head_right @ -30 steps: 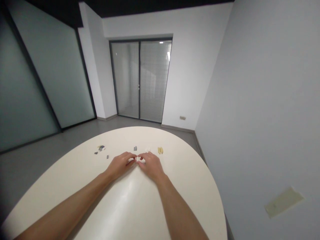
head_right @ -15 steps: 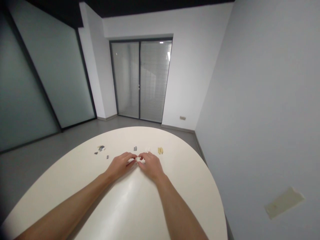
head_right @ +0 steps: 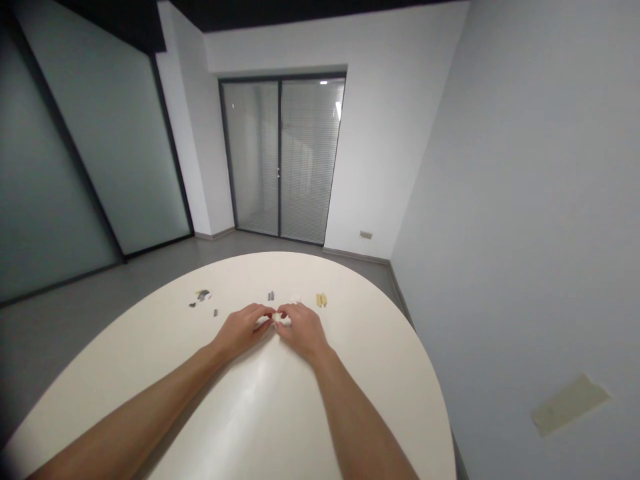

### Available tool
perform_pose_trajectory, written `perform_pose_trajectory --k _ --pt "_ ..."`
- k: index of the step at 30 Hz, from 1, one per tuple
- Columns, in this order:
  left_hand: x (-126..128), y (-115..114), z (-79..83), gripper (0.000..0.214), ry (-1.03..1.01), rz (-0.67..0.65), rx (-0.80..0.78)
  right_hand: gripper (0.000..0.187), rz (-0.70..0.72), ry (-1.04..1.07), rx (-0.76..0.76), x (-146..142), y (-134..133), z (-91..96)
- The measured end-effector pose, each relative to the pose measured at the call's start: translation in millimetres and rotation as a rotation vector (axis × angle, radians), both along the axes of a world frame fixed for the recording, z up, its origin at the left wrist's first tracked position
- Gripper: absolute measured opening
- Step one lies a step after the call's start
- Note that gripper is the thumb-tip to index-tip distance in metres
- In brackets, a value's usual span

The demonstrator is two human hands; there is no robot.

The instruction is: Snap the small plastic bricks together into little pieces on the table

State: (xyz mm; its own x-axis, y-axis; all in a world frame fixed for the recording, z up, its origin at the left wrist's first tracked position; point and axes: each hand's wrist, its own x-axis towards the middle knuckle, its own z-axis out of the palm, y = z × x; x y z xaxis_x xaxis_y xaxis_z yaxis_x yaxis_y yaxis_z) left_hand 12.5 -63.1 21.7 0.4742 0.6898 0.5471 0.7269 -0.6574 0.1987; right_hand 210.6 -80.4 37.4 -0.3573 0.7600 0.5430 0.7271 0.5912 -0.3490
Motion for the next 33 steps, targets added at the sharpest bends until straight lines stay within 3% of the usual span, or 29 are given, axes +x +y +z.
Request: perform_pose_trajectory --k 33 --pt "-0.8 -0.4 -0.5 0.018 -0.009 -0.032 0.024 0.020 -0.027 -0.012 0.006 1.4 -2.8 0.0"
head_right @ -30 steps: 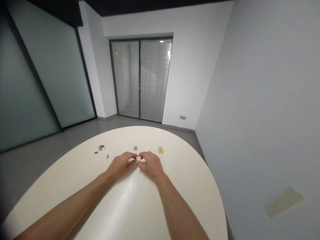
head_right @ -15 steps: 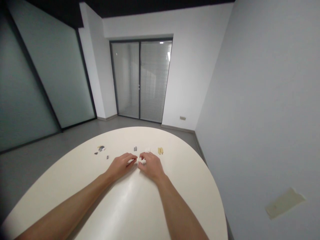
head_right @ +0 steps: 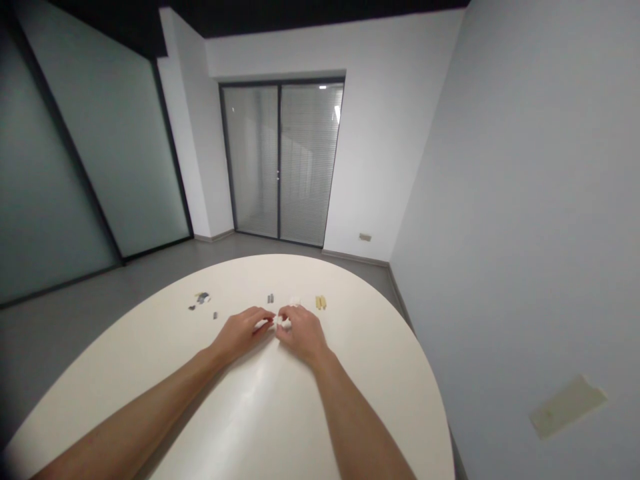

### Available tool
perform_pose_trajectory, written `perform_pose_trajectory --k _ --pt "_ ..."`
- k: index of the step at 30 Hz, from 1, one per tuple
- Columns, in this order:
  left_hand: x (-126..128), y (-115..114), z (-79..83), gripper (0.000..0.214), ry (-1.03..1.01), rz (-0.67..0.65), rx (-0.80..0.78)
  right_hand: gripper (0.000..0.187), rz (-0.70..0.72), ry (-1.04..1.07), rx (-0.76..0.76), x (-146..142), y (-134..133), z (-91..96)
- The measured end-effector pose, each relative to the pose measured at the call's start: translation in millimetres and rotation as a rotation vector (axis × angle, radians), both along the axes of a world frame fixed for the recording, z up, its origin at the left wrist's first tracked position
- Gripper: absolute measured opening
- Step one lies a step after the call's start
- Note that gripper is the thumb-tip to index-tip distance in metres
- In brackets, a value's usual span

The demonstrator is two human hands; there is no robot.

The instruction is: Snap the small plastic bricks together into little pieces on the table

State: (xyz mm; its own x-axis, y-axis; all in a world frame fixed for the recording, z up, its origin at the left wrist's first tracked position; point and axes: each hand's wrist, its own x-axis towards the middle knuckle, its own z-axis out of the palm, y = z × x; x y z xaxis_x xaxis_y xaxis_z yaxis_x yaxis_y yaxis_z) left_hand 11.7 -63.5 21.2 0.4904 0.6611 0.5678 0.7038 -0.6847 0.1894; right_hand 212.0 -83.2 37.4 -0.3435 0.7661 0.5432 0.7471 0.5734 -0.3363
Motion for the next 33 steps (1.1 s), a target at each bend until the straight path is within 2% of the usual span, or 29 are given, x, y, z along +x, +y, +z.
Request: perform_pose_trajectory --k 17,33 --pt "0.6 0.0 1.2 0.019 -0.022 -0.012 0.025 0.014 0.009 -0.015 0.035 0.8 1.2 -1.4" --pt "-0.1 1.1 -2.1 0.016 -0.022 0.030 0.005 0.020 0.036 0.004 0.050 1.6 5.2 -6.6"
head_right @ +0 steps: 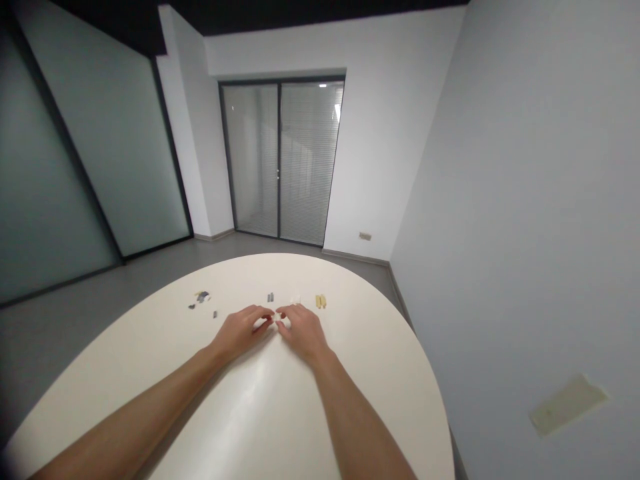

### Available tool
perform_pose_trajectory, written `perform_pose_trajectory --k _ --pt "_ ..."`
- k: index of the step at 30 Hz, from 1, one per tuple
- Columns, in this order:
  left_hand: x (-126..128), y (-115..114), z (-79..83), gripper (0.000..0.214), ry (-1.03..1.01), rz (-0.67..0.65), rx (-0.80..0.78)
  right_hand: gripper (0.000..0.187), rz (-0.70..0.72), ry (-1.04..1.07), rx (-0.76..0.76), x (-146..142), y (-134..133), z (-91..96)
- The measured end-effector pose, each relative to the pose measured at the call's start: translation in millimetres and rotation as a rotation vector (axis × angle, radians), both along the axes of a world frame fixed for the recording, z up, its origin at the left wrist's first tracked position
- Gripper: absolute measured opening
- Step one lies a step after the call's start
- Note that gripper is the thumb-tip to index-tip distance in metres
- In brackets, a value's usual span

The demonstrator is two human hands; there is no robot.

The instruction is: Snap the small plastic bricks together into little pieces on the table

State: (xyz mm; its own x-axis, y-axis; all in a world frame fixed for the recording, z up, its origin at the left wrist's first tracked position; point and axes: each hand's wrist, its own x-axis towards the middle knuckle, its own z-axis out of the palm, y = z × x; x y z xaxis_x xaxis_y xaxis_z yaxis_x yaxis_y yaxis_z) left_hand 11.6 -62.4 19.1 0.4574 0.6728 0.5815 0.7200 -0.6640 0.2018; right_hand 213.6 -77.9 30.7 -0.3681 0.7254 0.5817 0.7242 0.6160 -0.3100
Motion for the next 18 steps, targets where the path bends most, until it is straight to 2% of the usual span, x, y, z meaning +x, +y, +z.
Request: perform_pose_trajectory --k 9,18 --pt "0.6 -1.1 1.3 0.013 0.017 0.017 -0.017 0.024 0.022 0.001 -0.034 1.6 2.2 -1.0" --pt "0.4 -1.7 3.1 0.025 0.038 0.016 -0.063 0.024 0.004 0.016 -0.082 -0.2 1.2 1.6"
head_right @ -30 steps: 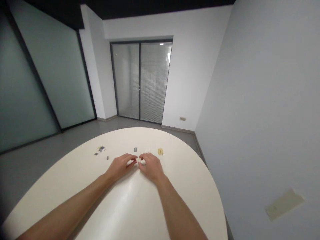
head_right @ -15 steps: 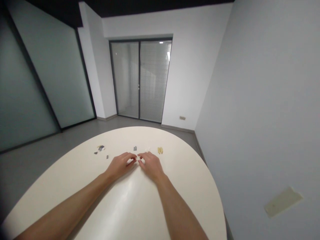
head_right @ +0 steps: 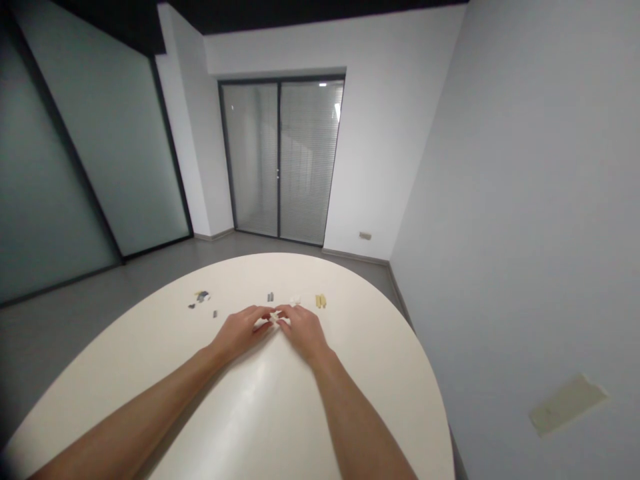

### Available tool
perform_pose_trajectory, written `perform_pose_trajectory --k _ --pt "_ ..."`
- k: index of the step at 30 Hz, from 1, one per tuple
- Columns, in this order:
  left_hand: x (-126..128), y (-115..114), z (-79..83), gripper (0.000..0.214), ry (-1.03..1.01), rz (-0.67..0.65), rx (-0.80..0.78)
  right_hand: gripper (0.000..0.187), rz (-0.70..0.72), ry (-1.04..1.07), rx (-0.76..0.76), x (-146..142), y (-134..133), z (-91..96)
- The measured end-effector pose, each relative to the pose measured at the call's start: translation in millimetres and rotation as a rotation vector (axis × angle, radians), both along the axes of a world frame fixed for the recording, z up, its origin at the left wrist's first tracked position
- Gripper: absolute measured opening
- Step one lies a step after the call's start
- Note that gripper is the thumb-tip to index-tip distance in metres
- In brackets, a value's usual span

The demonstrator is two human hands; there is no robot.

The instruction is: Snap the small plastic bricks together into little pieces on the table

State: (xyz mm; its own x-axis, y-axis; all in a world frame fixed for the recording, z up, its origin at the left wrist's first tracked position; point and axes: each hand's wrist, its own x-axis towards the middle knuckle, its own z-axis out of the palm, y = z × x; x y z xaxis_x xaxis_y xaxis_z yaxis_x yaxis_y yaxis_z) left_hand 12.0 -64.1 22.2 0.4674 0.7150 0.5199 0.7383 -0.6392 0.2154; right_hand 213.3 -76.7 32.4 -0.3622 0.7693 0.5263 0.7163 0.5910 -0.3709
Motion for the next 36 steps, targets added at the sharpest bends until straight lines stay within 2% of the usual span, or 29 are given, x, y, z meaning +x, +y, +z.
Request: perform_pose_trajectory --k 9,16,24,36 --pt "1.3 -0.4 0.8 0.016 -0.011 0.018 0.019 0.022 -0.020 -0.009 -0.010 1.1 0.4 1.1" --pt "0.6 0.2 0.9 0.021 -0.051 0.043 0.068 0.017 -0.022 -0.019 0.003 -0.6 -1.0 1.4" --pt "-0.5 1.4 0.3 0.022 -0.072 0.038 0.104 0.021 0.014 0.025 -0.027 0.4 -3.3 1.3" --pt "-0.3 2.7 -1.8 0.025 -0.080 0.023 0.154 0.016 0.016 0.112 -0.164 -1.5 -3.2 -1.1"
